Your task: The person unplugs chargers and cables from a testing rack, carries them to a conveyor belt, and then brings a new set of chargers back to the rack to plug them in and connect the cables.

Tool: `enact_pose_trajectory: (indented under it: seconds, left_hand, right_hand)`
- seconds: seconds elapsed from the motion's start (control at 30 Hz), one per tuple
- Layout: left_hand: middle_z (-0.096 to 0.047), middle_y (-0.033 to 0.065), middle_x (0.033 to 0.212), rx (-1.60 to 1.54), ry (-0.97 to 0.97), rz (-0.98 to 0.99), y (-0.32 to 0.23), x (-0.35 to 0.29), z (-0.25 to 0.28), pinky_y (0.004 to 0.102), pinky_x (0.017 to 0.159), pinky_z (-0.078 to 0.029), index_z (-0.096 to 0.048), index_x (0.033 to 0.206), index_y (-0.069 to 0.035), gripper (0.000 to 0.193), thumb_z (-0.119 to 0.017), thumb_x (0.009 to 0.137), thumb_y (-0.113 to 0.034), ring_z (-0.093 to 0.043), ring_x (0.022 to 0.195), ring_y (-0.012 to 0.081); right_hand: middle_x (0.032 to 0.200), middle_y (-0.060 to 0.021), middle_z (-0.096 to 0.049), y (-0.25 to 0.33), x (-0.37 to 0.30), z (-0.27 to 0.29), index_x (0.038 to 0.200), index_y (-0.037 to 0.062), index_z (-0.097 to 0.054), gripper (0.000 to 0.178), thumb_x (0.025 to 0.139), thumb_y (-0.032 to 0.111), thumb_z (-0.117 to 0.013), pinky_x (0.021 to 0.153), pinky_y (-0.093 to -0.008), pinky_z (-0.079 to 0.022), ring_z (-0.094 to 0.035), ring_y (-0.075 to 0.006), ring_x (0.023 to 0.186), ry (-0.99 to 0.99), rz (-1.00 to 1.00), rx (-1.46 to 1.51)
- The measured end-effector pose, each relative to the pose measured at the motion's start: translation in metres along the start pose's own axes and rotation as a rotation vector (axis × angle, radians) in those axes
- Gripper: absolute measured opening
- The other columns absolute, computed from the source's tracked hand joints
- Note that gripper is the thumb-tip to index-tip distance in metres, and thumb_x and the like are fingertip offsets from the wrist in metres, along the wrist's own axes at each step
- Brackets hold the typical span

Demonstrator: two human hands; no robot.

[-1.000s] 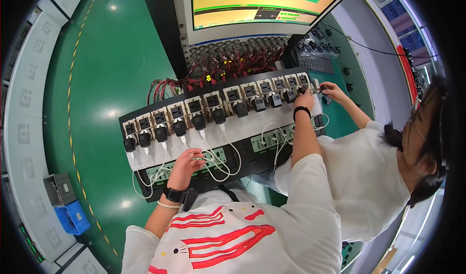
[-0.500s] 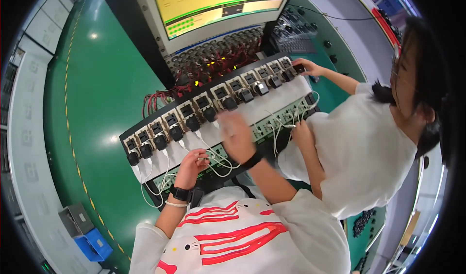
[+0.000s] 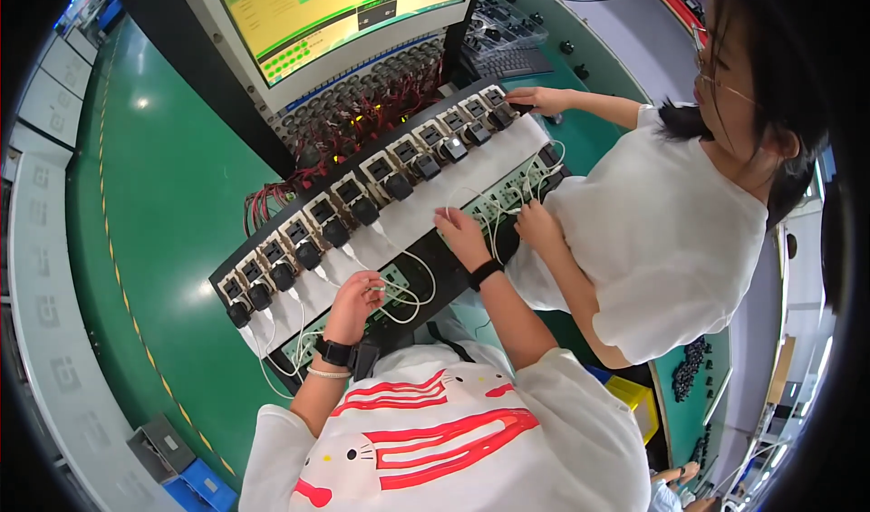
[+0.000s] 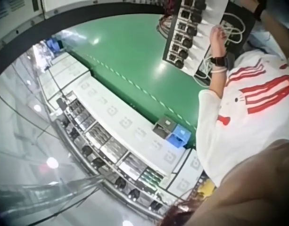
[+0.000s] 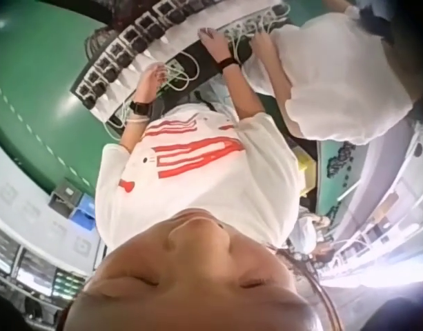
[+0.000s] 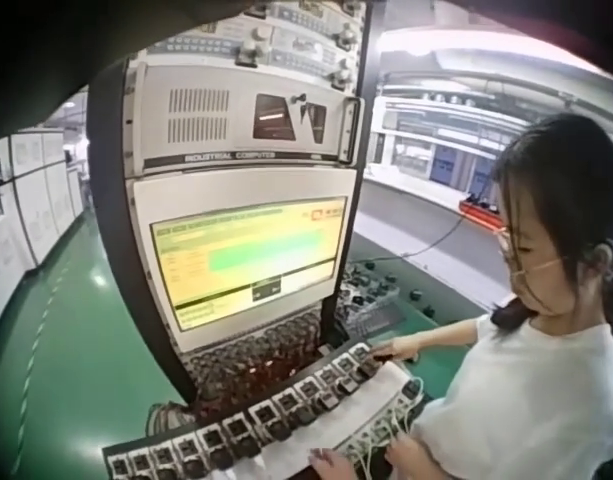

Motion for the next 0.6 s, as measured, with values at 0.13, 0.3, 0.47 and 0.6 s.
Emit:
enact_pose_trajectory:
  seconds: [0.13, 0.3, 0.47, 0.6]
  left_hand:
    - [-0.060, 0.0068, 0.098, 0.053, -0.014, 0.020, -0.005, 0.001, -0.016, 0.0301, 0.077, -0.046, -0.052, 0.110, -0.003, 0.026, -0.045, 0.091, -0.019, -0.058, 0.086, 0.0171]
    - [-0.060, 0.0065, 0.096, 0.113, -0.008, -0.037, -0.021, 0.015, -0.018, 0.0299, 0.077, -0.046, -0.053, 0.109, -0.003, 0.024, -0.044, 0.091, -0.018, -0.057, 0.084, 0.0165]
    - [-0.060, 0.0056, 0.095, 0.332, 0.040, -0.222, -0.063, 0.052, -0.037, 0.0280, 0.077, -0.046, -0.056, 0.105, -0.003, 0.023, -0.047, 0.092, -0.019, -0.057, 0.083, 0.0142]
    - [-0.063, 0.0055, 0.095, 0.597, -0.026, -0.208, -0.095, 0.107, -0.056, 0.0294, 0.080, -0.047, -0.059, 0.108, -0.001, 0.026, -0.052, 0.089, -0.019, -0.060, 0.087, 0.0148]
  right_hand:
    - [0.079, -0.0050, -0.062, 0.042, 0.017, -0.007, 0.097, -0.0012, -0.061, 0.023, 0.086, 0.019, -0.060, 0.068, -0.0278, -0.046, -0.058, -0.0146, 0.071, 0.059, -0.067, 0.308]
    - [0.078, 0.0013, -0.054, 0.108, 0.014, 0.013, 0.102, 0.0008, -0.058, 0.020, 0.089, 0.015, -0.056, 0.064, -0.0209, -0.038, -0.050, -0.0071, 0.068, 0.073, 0.021, 0.432]
    - [0.075, 0.0055, -0.041, 0.152, 0.003, 0.029, 0.111, 0.0049, -0.052, 0.023, 0.095, 0.021, -0.048, 0.057, -0.0180, -0.031, -0.037, -0.0029, 0.065, -0.028, 0.282, 0.252]
    - [0.067, 0.0062, -0.036, 0.136, -0.003, 0.020, 0.103, 0.0038, -0.053, 0.025, 0.099, 0.025, -0.041, 0.056, -0.0221, -0.033, -0.036, -0.0064, 0.060, 0.002, 0.113, 0.489]
Point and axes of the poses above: each hand's wrist, its own x-axis towards the middle knuckle, its own z-axis out of the back of the hand, y = z × x, the point moved 1 cm from there along x, towards the middle knuckle
